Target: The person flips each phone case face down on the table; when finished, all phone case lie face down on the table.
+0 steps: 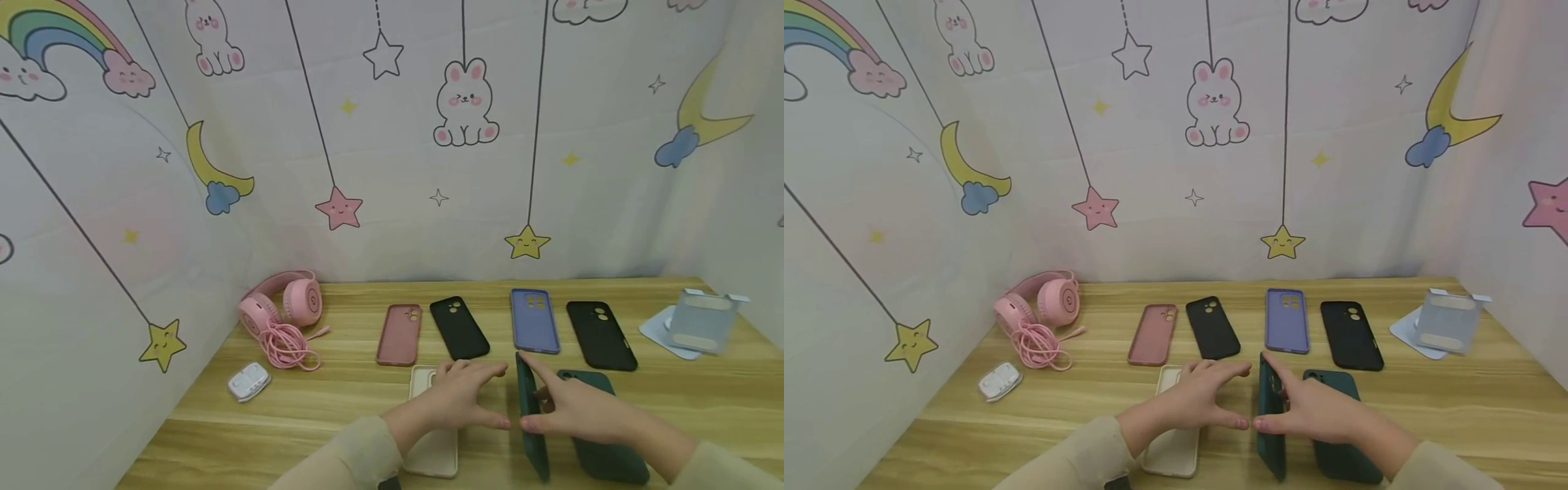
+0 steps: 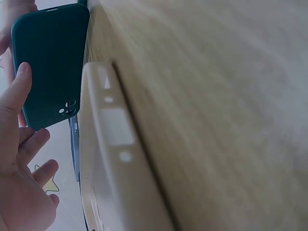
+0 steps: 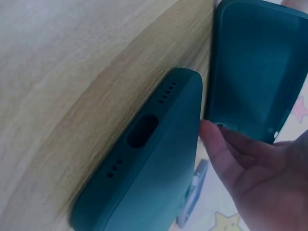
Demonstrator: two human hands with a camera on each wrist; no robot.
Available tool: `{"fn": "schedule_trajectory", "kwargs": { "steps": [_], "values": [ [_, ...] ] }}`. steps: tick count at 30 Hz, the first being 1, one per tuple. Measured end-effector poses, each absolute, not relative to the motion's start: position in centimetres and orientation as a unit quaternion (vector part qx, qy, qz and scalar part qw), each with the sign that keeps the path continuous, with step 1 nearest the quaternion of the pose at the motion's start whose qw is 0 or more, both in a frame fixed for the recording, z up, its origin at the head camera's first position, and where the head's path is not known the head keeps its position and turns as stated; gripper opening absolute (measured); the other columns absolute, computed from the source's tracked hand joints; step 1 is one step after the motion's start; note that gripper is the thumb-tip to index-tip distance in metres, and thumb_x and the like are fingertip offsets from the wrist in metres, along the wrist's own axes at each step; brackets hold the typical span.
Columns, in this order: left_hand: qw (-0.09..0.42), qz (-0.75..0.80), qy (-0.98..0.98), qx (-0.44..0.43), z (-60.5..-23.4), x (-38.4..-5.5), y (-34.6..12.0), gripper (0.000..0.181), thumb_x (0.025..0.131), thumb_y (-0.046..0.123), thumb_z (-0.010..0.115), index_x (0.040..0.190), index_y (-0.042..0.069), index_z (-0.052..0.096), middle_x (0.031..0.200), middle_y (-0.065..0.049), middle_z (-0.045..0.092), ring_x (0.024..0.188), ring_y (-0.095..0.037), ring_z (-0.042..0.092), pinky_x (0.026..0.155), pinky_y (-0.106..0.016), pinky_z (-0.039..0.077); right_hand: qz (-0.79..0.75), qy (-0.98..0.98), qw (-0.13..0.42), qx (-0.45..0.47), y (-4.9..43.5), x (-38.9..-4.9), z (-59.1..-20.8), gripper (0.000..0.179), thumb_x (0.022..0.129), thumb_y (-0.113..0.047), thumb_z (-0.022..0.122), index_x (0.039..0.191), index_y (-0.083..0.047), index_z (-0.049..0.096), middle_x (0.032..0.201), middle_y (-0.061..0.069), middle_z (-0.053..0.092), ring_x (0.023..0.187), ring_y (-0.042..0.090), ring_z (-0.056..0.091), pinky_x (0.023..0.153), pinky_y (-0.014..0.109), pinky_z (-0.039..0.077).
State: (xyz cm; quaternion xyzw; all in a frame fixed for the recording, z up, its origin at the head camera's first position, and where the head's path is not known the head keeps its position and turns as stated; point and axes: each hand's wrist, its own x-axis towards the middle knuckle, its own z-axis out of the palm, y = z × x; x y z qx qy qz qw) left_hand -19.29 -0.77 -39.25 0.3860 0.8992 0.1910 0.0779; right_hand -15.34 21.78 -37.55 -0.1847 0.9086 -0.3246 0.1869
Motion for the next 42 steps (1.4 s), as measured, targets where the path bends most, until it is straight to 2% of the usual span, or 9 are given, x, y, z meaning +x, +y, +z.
{"fn": "schedule_trajectory", "kwargs": {
  "steps": [7, 15, 29, 32, 35, 38, 42],
  "values": [
    [0.075, 0.188, 0.899, 0.389, -39.4, -19.3, -0.8, 0.079, 0.079, 0.059, 0.064, 0.145, 0.027, 0.036, 0.139, 0.017, 0.043, 0.123, -0.014, 0.038, 0.098, -0.047, 0.024, -0.336, 0.907, 0.178, -0.181, 21.5, -15.2, -37.5, 0.097, 0.085, -0.043, 0.066, 0.15, -0.008, 0.003, 0.111, 0.021, 0.062, 0.096, 0.037, 0.062, 0.076, 0.055, 0.048],
    [0.085, 0.194, 0.901, 0.378, -39.3, -19.3, -0.9, 0.08, 0.079, 0.06, 0.063, 0.146, 0.029, 0.033, 0.14, 0.016, 0.042, 0.124, -0.016, 0.038, 0.097, -0.046, 0.025, -0.395, 0.876, 0.169, -0.219, 21.5, -15.5, -38.6, 0.094, 0.088, -0.034, 0.065, 0.151, -0.015, -0.003, 0.121, 0.034, 0.053, 0.1, 0.036, 0.062, 0.079, 0.056, 0.046],
    [0.087, 0.194, 0.905, 0.369, -39.1, -19.2, -1.1, 0.079, 0.079, 0.059, 0.063, 0.146, 0.029, 0.033, 0.141, 0.016, 0.04, 0.125, -0.017, 0.037, 0.098, -0.046, 0.025, -0.454, 0.848, 0.18, -0.206, 21.2, -15.7, -39.5, 0.088, 0.09, -0.029, 0.064, 0.152, -0.019, 0.001, 0.126, 0.043, 0.042, 0.107, 0.046, 0.055, 0.078, 0.057, 0.047],
    [0.092, 0.195, 0.903, 0.371, -39.1, -19.2, -1.0, 0.08, 0.079, 0.059, 0.064, 0.146, 0.029, 0.033, 0.14, 0.016, 0.041, 0.125, -0.017, 0.037, 0.099, -0.047, 0.024, -0.459, 0.845, 0.176, -0.209, 21.5, -15.6, -39.6, 0.089, 0.09, -0.028, 0.064, 0.152, -0.018, 0.0, 0.123, 0.04, 0.046, 0.104, 0.043, 0.058, 0.076, 0.053, 0.049],
    [0.092, 0.195, 0.903, 0.373, -39.1, -19.3, -0.9, 0.081, 0.078, 0.06, 0.064, 0.146, 0.029, 0.033, 0.14, 0.016, 0.042, 0.125, -0.017, 0.038, 0.098, -0.047, 0.024, -0.453, 0.85, 0.168, -0.211, 21.9, -15.6, -39.4, 0.089, 0.089, -0.028, 0.065, 0.152, -0.016, 0.002, 0.119, 0.028, 0.052, 0.099, 0.035, 0.061, 0.074, 0.044, 0.051],
    [0.092, 0.195, 0.902, 0.374, -39.3, -19.4, -0.9, 0.081, 0.078, 0.06, 0.065, 0.146, 0.029, 0.033, 0.139, 0.016, 0.042, 0.124, -0.016, 0.038, 0.098, -0.047, 0.025, -0.444, 0.855, 0.157, -0.217, 22.3, -15.6, -39.2, 0.089, 0.088, -0.028, 0.066, 0.151, -0.009, 0.005, 0.112, 0.017, 0.051, 0.095, 0.027, 0.059, 0.073, 0.035, 0.05],
    [0.095, 0.195, 0.9, 0.378, -39.5, -19.5, -0.9, 0.081, 0.078, 0.061, 0.064, 0.146, 0.029, 0.034, 0.139, 0.017, 0.042, 0.124, -0.015, 0.038, 0.097, -0.047, 0.025, -0.429, 0.863, 0.136, -0.229, 22.9, -15.6, -38.9, 0.09, 0.086, -0.028, 0.069, 0.149, 0.0, 0.011, 0.106, 0.012, 0.049, 0.091, 0.018, 0.055, 0.073, 0.028, 0.048]
  ]
}}
